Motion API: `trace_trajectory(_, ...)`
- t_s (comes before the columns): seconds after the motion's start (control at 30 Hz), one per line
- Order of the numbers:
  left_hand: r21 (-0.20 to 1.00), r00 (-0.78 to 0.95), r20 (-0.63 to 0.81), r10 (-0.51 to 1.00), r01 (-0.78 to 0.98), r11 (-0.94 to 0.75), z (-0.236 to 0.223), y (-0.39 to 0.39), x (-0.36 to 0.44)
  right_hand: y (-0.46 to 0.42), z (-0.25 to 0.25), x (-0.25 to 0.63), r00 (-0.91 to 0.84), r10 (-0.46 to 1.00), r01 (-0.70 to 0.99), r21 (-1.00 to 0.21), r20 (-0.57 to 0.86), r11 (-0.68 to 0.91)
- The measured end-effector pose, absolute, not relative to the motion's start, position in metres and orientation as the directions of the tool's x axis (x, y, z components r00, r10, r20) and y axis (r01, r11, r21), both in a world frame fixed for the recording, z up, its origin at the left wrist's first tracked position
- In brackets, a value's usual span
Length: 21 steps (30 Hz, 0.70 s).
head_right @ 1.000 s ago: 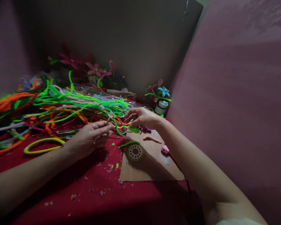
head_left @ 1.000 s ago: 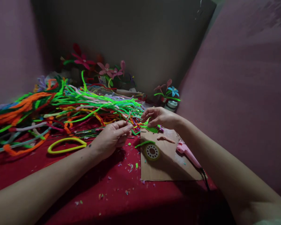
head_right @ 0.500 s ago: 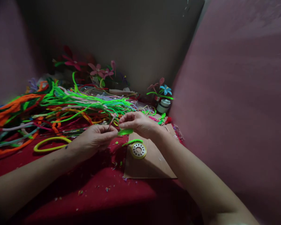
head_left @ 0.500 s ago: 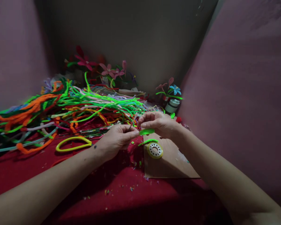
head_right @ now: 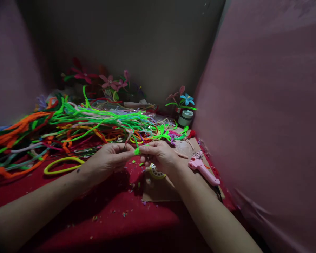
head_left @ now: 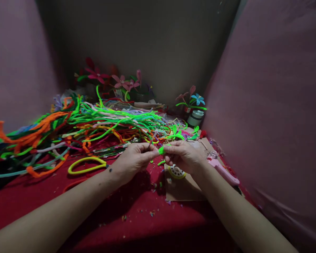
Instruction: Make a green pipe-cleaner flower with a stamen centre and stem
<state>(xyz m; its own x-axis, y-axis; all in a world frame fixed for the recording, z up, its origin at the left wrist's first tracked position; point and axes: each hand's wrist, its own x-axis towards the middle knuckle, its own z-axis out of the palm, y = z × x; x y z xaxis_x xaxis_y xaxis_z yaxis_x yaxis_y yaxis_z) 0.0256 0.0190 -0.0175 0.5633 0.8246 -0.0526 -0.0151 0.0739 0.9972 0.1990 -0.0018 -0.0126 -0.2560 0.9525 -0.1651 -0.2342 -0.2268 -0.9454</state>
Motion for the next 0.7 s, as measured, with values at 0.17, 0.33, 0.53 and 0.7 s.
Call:
trace_trajectory(0.17,0.999,0.609,0.015,0.793,-0.044,0.015,-0.015,0.014,0.026,-0.003,-0.022,0.192,-0.301,0.945,-0.424,-0.871,-0.125,-0.250)
trace_trajectory(0.33,0.998,0.635,-0.010,0.773,-0.043,0.048,-0.017,0.020,0.023,0.000,-0.028,0.196,-0.331,0.938,-0.441,-0.861,-0.107,-0.254)
trace_trajectory(0.53,0.991,0.695,-0.098,0.713,0.002,0.135,-0.019,0.025,0.022,-0.003,-0.028,0.201,-0.259,0.959,-0.362,-0.908,-0.119,-0.211)
trace_trajectory(0.7,0.983,0.643,-0.064,0.763,-0.090,0.158,-0.017,0.024,0.024,-0.043,-0.020,0.224,0.260,0.950,0.140,-0.980,0.173,0.140)
